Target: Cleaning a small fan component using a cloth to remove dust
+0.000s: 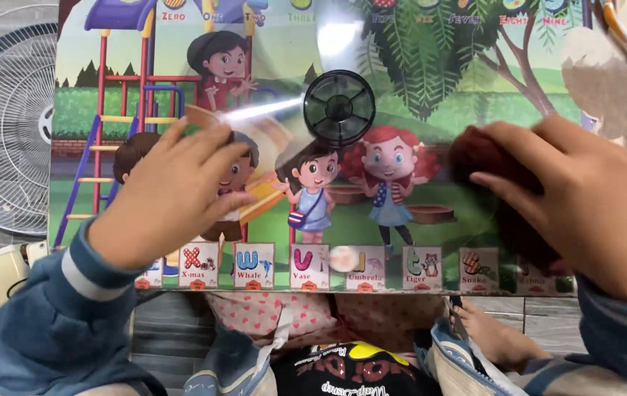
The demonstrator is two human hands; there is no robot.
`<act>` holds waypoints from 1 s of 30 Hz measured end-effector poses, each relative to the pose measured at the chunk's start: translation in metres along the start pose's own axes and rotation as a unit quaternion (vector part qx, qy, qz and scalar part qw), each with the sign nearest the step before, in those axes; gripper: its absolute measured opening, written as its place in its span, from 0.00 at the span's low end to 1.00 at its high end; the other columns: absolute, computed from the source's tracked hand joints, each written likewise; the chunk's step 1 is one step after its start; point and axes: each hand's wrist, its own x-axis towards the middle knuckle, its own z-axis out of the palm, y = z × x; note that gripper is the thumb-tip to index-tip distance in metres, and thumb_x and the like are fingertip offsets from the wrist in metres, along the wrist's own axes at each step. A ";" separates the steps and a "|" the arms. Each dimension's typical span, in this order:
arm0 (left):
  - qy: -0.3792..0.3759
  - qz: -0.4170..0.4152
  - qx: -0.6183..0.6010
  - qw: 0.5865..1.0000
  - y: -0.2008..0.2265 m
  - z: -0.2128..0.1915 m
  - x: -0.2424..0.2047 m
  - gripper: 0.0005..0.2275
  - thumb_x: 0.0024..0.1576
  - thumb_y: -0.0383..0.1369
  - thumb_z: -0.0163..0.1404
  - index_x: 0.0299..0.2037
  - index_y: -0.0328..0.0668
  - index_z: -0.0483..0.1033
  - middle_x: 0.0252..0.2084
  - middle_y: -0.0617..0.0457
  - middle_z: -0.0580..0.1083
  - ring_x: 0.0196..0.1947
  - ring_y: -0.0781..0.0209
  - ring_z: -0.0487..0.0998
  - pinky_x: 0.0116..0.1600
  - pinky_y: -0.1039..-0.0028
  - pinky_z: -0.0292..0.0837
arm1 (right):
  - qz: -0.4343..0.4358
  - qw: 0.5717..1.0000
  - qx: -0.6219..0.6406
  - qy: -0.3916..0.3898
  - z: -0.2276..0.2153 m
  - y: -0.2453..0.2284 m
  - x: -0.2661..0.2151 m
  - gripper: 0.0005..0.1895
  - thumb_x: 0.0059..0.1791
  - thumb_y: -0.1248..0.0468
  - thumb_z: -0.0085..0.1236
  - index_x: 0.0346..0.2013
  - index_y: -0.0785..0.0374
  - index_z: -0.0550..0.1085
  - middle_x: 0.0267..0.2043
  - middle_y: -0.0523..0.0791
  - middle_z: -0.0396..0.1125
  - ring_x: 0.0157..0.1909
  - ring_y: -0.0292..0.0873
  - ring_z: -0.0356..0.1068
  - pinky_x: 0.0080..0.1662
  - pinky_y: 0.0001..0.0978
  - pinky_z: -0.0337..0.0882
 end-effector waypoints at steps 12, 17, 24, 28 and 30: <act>0.110 0.084 -0.048 0.989 0.012 0.018 0.059 0.19 0.56 0.38 0.62 0.57 0.46 0.76 0.66 0.39 0.66 0.66 0.43 0.66 0.68 0.54 0.60 | 0.132 0.935 0.320 0.082 -0.010 -0.001 0.002 0.26 0.62 0.74 0.36 0.77 0.75 0.60 0.60 0.64 0.64 0.41 0.63 0.68 0.39 0.51 0.70; 0.112 0.147 -0.099 0.978 0.007 0.070 0.097 0.27 0.54 0.40 0.66 0.66 0.57 0.76 0.74 0.31 0.54 0.75 0.35 0.50 0.78 0.47 0.42 | -0.074 0.985 0.066 0.144 0.024 -0.022 0.067 0.26 0.58 0.72 0.61 0.71 0.62 0.74 0.55 0.56 0.64 0.34 0.52 0.66 0.32 0.42 0.69; 0.170 0.132 -0.124 0.969 0.014 0.073 0.094 0.19 0.60 0.30 0.55 0.62 0.60 0.80 0.70 0.31 0.58 0.71 0.34 0.61 0.74 0.50 0.58 | -0.251 0.936 0.126 0.215 0.066 -0.038 0.142 0.21 0.51 0.71 0.59 0.60 0.65 0.77 0.59 0.49 0.69 0.50 0.52 0.65 0.54 0.41 0.68; 0.169 0.102 -0.092 0.976 0.012 0.089 0.092 0.22 0.62 0.32 0.56 0.65 0.75 0.76 0.76 0.35 0.50 0.73 0.36 0.65 0.74 0.52 0.63 | -0.246 0.940 0.051 0.229 0.082 -0.021 0.158 0.13 0.51 0.65 0.63 0.50 0.52 0.81 0.50 0.37 0.74 0.45 0.44 0.63 0.49 0.36 0.66; 0.169 0.103 -0.094 0.976 0.010 0.093 0.092 0.22 0.61 0.33 0.56 0.65 0.75 0.77 0.76 0.34 0.50 0.73 0.36 0.65 0.73 0.52 0.63 | -0.217 0.945 -0.039 0.243 0.088 -0.003 0.160 0.13 0.53 0.63 0.61 0.51 0.45 0.80 0.50 0.34 0.72 0.47 0.40 0.65 0.51 0.32 0.66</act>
